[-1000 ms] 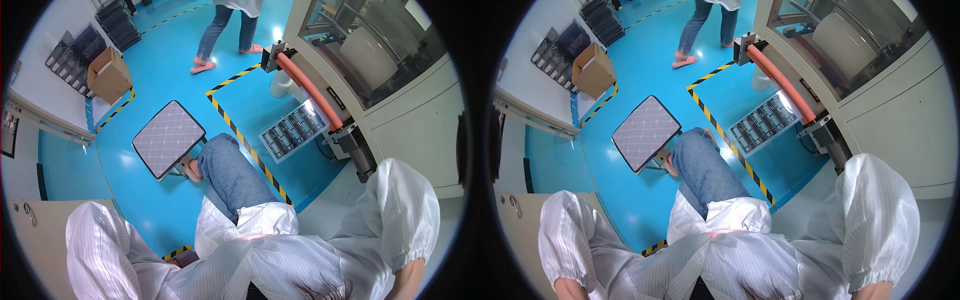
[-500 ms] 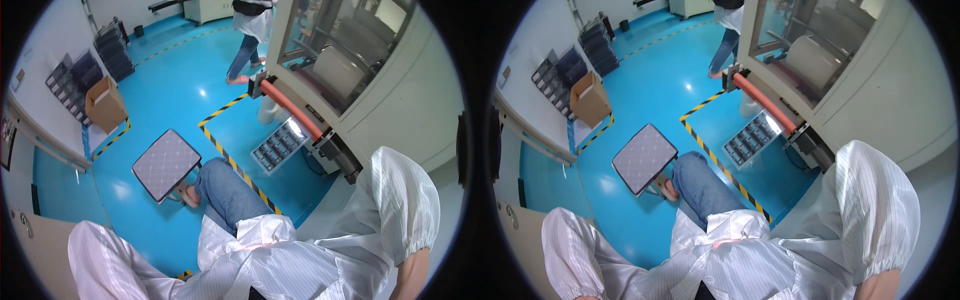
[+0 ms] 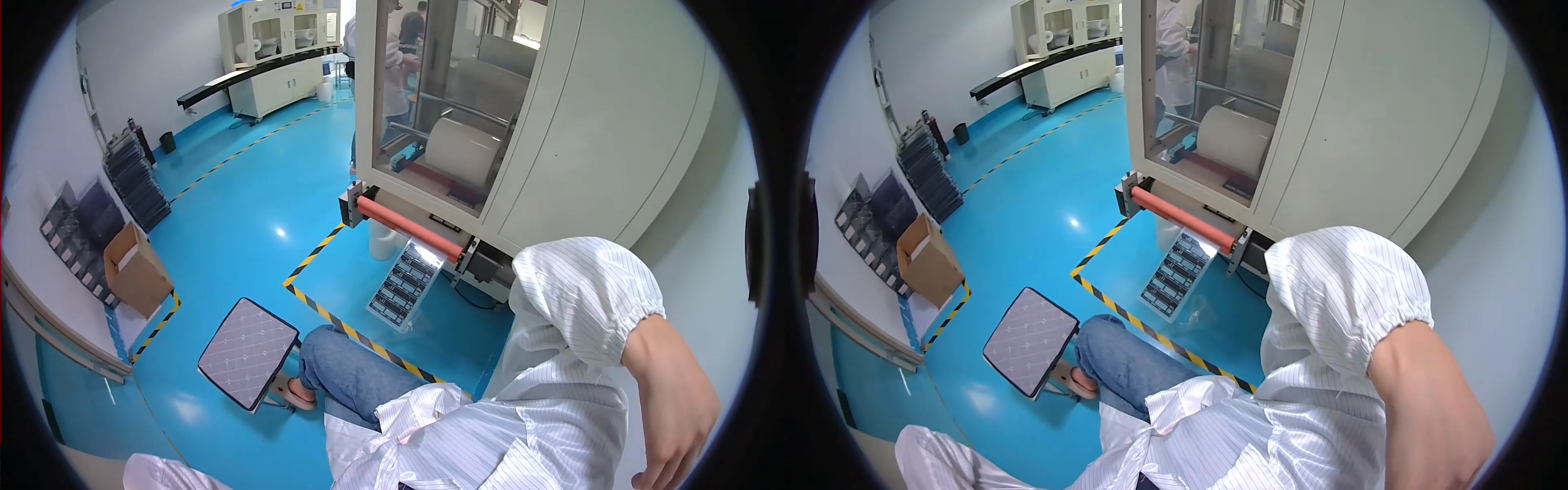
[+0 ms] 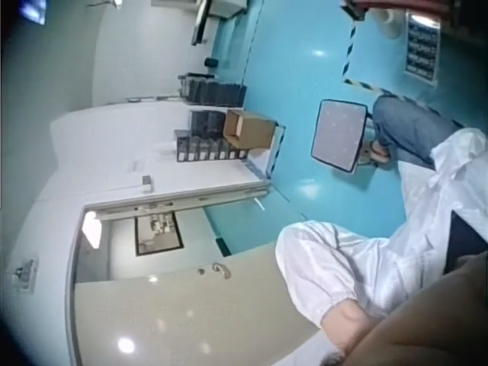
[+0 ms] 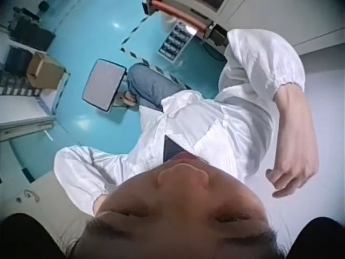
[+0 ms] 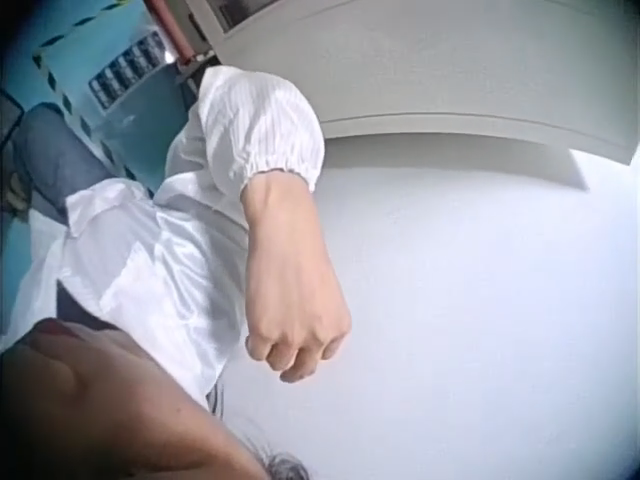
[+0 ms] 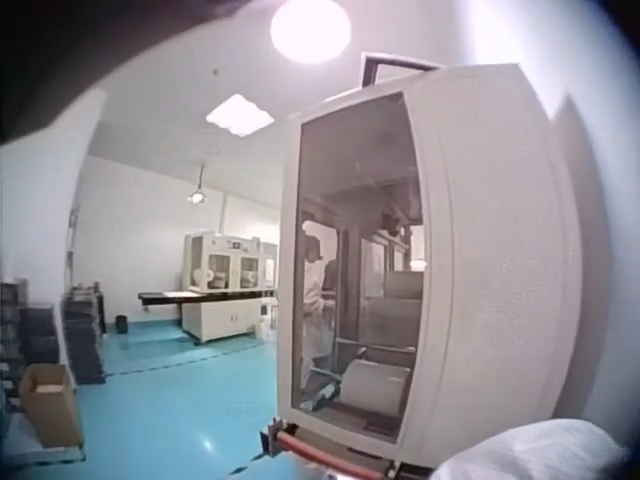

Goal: Inserting electronic component carrier strips into plastic protective sleeves.

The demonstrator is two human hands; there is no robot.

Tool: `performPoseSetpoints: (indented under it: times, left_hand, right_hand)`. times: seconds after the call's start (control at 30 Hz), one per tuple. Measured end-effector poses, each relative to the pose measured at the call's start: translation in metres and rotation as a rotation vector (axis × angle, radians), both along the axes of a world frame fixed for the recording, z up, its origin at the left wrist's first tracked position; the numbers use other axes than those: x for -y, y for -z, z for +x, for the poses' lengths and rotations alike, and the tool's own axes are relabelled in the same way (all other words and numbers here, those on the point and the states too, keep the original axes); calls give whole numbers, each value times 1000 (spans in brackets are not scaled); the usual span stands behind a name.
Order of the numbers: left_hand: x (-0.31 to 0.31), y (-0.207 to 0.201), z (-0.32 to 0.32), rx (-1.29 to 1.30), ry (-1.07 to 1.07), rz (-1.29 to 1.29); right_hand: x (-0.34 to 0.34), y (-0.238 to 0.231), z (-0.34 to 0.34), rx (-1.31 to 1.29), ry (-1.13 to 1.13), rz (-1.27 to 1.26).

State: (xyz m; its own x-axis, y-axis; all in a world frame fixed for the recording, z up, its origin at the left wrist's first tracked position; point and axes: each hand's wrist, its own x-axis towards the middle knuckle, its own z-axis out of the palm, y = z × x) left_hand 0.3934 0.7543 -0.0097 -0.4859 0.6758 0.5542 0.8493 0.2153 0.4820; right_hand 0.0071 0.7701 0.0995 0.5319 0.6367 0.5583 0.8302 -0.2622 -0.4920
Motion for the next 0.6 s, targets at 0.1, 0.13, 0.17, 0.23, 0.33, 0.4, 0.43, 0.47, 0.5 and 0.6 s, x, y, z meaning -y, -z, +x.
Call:
performPoseSetpoints:
  times: [0.1, 0.13, 0.17, 0.23, 0.33, 0.4, 0.43, 0.47, 0.5, 0.6]
  left_hand:
    - [6, 4, 4, -27, 22, -6]
    - [8, 5, 5, -35, 29, -11]
    - [8, 6, 7, -41, 26, -16]
    - [7, 6, 10, -49, 18, -27]
    - [8, 4, 12, -54, 22, -51]
    - [7, 0, 16, -44, 19, -69]
    - [6, -3, 17, -38, 20, -79]
    - [7, -6, 18, -33, 20, -94]
    - [7, -9, 19, -28, 20, -109]
    - [5, -17, 21, -19, 22, -147]
  right_hand:
    - [11, -5, 11, -45, -30, -29]
    - [16, -6, 16, -27, -65, -38]
    - [21, -6, 20, -6, -110, -46]
    - [23, -5, 22, 2, -105, -57]
    - [21, -7, 24, 2, -79, -53]
    - [21, -7, 26, 3, -71, -44]
    - [21, -6, 26, 4, -70, -34]
    - [21, -7, 27, 4, -70, -29]
    - [21, -7, 27, 12, -68, -45]
    - [19, -6, 27, 20, -61, -46]
